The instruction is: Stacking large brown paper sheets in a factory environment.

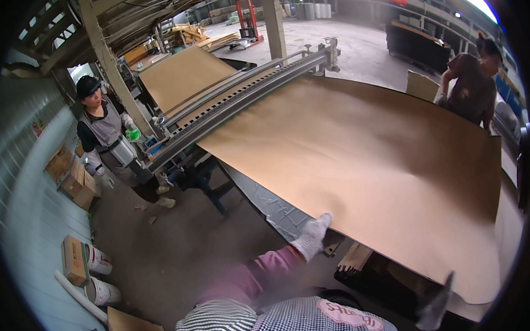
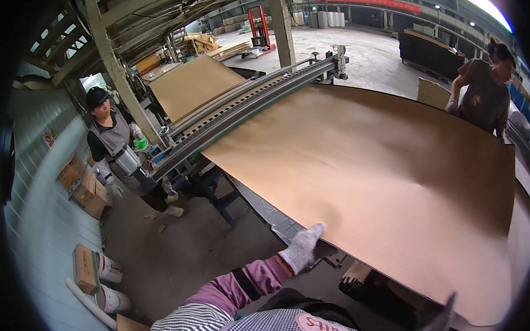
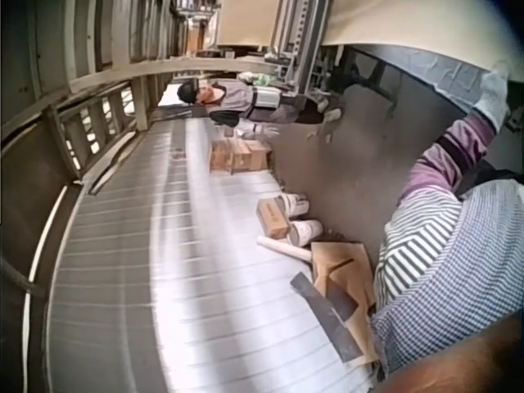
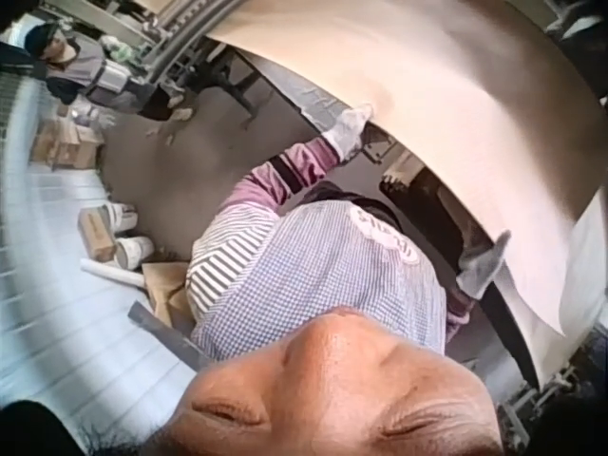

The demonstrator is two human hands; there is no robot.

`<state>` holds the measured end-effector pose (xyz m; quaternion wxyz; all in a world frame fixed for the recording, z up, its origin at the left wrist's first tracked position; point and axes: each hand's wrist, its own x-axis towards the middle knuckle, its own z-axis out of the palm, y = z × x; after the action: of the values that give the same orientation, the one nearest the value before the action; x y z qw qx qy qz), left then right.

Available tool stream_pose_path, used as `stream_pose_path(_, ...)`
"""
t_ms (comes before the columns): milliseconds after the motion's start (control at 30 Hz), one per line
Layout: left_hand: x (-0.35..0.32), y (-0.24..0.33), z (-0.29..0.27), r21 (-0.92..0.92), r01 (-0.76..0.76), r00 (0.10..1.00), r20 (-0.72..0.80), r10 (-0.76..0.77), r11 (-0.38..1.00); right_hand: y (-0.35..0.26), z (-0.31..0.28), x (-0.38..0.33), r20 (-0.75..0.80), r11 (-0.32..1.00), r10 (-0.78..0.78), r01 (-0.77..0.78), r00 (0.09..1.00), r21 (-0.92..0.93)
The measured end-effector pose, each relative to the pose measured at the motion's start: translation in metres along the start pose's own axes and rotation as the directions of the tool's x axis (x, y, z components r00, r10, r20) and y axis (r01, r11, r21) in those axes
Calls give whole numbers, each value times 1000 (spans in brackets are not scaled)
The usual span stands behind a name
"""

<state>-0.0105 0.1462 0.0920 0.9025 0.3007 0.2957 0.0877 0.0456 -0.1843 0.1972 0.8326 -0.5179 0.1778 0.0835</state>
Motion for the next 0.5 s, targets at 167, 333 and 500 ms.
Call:
stream_pose_path(167,-21,-16,34,89,11,1000,1,-11,996,60,-17,56,20,932,-343,343,939,-114)
stream_pose_path(333,11,27,-4,276,-165,983,-29,179,947,-1,-82,72,290,818,-398,480,870,-317)
stream_pose_path(500,89,79,-110,313,-290,878,-290,381,905,-67,-69,38,401,967,-222,253,889,-25)
